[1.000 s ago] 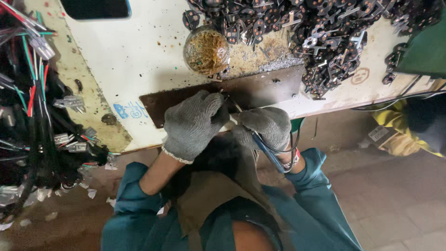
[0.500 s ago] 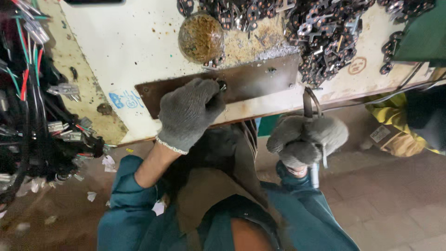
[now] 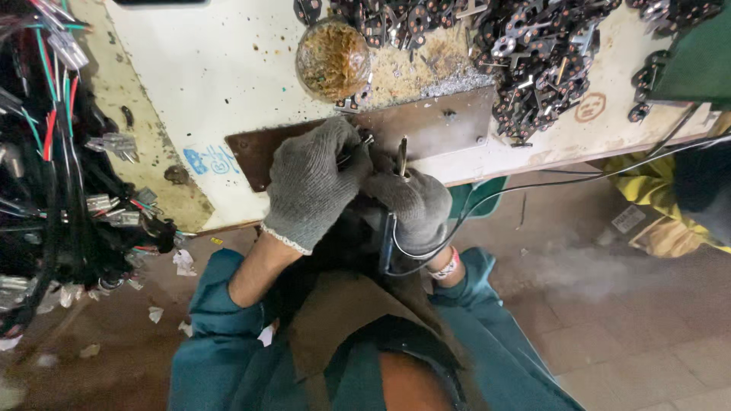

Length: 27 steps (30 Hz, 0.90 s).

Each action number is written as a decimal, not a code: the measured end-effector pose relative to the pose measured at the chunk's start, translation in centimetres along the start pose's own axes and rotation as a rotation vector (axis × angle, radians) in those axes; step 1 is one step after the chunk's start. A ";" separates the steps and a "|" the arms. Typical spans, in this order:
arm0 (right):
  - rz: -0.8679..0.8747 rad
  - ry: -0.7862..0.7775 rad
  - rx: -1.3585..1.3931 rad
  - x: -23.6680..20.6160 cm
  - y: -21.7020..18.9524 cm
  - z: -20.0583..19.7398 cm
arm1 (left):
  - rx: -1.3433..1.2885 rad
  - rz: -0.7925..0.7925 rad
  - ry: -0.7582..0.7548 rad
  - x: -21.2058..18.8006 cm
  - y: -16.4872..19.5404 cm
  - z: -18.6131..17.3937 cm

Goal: The person solders small electrical components at a workbench, holding a component in one gloved hand and a soldering iron in the other. They attach red and green wires to the components, place finished units on the table, and pick up new parts and wire pieces to repeat the process.

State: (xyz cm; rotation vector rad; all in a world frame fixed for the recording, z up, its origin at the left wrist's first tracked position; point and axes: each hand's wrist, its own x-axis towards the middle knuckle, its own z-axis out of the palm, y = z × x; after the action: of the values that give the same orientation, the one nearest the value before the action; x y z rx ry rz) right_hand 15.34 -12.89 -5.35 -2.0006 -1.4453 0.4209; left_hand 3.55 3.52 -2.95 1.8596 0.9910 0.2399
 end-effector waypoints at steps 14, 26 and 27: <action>0.292 0.016 0.157 2.8 -3.0 -1.2 | -0.088 0.050 0.016 -1.1 0.3 0.7; -0.233 -0.344 0.042 2.8 1.4 -4.0 | -0.201 0.319 -0.205 -2.0 -0.4 -3.8; -0.246 -0.393 0.025 3.1 1.0 -4.1 | -0.206 0.245 -0.227 -2.1 -0.7 -3.7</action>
State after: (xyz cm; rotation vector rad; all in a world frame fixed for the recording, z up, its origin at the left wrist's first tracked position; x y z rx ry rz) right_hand 19.56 -11.43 -2.55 -1.7544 -1.8873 0.7481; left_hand -0.19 4.60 -1.20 1.7705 0.5620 0.2598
